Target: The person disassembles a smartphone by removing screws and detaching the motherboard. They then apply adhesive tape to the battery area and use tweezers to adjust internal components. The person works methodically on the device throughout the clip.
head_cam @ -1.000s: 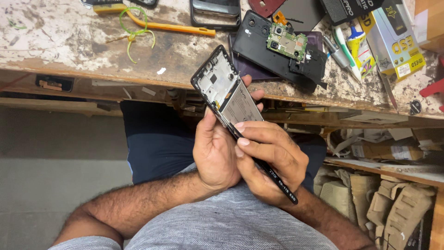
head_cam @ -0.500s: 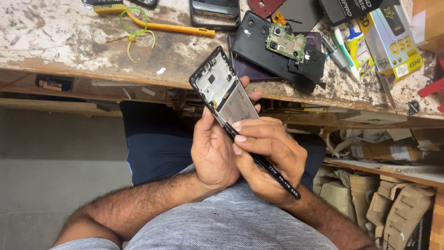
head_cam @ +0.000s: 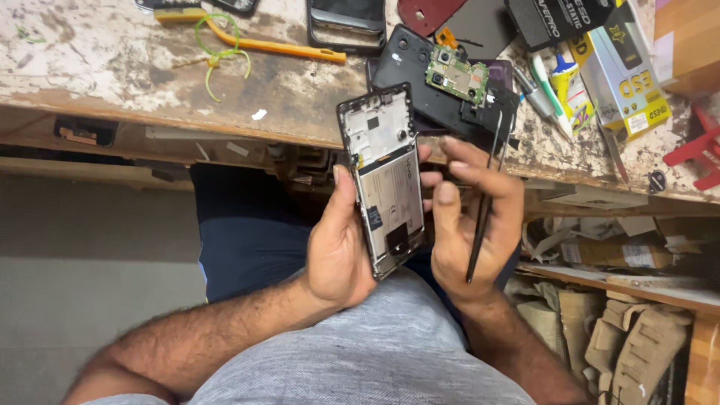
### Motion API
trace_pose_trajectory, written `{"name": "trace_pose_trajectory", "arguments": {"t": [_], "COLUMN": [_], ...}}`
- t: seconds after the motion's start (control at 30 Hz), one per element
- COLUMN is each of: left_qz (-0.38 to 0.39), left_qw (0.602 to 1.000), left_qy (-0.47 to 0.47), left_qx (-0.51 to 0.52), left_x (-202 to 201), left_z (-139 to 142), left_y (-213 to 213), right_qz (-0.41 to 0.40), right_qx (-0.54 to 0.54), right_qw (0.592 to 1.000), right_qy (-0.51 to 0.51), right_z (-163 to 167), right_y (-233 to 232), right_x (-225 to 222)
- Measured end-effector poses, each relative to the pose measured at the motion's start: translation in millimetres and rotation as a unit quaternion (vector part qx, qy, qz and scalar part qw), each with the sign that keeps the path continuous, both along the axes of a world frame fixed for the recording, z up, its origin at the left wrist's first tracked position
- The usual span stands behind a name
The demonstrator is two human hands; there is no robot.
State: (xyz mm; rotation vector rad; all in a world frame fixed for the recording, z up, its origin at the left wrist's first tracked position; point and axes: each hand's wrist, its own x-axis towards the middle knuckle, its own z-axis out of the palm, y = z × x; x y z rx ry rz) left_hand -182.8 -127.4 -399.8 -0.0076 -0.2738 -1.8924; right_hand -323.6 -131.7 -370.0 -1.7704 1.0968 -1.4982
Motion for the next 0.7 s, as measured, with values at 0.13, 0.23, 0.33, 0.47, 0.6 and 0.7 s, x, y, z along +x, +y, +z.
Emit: {"name": "trace_pose_trajectory", "arguments": {"t": [0.13,0.23,0.33,0.47,0.6,0.7], "left_qz": [-0.060,-0.082,-0.063,-0.075,-0.061,-0.034], "left_qw": [0.996,0.996,0.996,0.996,0.996,0.996], "left_qy": [-0.018,-0.005,0.025,0.018,0.012,-0.006], "left_qx": [0.071,0.043,0.058,0.044,0.072,0.083], "left_x": [-2,-4,-7,-8,-11,-10], "left_z": [-2,-6,-12,-18,-22,-25], "left_y": [4,7,9,10,12,14], "right_qz": [0.000,-0.008,0.006,0.017,0.009,0.012], "right_qx": [0.069,0.129,0.123,0.130,0.119,0.107], "right_qw": [0.997,0.990,0.991,0.988,0.989,0.991], "right_qy": [-0.022,-0.054,-0.055,-0.086,-0.091,-0.075], "right_z": [0,1,3,4,2,0], "right_y": [-10,-17,-18,-17,-14,-10], "right_x": [-7,-13,-17,-16,-13,-14]}}
